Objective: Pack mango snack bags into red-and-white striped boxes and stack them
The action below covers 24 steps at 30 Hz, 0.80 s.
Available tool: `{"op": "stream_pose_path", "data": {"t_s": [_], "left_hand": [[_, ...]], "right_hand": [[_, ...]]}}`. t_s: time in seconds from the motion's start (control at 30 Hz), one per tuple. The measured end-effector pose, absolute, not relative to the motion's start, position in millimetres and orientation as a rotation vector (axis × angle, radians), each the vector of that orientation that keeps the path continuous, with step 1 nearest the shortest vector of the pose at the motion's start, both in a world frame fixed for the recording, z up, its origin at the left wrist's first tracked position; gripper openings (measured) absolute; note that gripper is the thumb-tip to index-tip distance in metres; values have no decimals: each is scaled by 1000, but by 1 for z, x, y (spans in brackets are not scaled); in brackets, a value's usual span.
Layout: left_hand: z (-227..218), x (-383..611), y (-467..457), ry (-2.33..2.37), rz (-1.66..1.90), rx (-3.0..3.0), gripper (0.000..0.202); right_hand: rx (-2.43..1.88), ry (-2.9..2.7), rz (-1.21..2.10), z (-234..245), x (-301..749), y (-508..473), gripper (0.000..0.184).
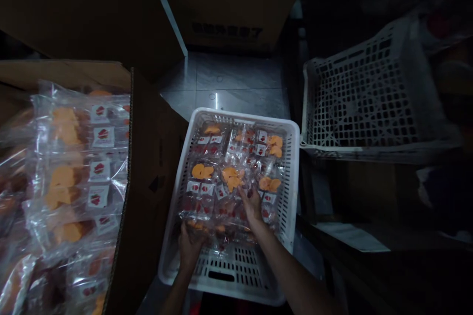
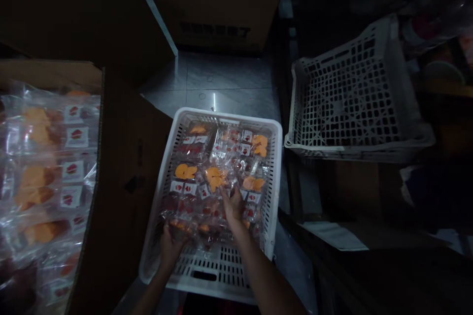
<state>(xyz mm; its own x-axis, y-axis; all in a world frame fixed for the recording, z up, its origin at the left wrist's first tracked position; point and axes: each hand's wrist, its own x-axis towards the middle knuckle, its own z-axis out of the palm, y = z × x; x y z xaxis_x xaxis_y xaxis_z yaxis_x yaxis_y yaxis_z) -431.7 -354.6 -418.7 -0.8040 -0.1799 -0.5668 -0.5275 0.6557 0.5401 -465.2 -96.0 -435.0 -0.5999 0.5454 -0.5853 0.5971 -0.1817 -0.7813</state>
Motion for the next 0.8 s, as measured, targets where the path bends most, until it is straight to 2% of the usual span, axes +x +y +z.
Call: {"op": "stream_pose_path", "data": {"t_s": [0.1, 0.27, 0.43, 0.57, 0.67, 0.8], "left_hand": [[-420, -428, -360, 2497, 932, -410, 78], [-406, -409, -372, 2448, 1040, -241, 59], [-357, -396, -387, 2397, 1042, -249, 50], [-320, -449, -385, 2257, 1061, -248, 43], [-325, -514, -363, 2312, 1143, -271, 51], [-368, -568, -320, 2337, 1107, -293, 59]], "right_hand": [[1496, 2042, -1904, -433, -463, -96, 42], [1570, 1952, -1927, -437, -472, -92, 33], [1541, 1892, -1991, -430, -463, -91, 32], [1487, 1797, -2109, -423, -445, -93, 38], [1428, 1704, -2151, -423, -437, -92, 41], [1414, 1884, -1826, -419, -432, -85, 37]]}}
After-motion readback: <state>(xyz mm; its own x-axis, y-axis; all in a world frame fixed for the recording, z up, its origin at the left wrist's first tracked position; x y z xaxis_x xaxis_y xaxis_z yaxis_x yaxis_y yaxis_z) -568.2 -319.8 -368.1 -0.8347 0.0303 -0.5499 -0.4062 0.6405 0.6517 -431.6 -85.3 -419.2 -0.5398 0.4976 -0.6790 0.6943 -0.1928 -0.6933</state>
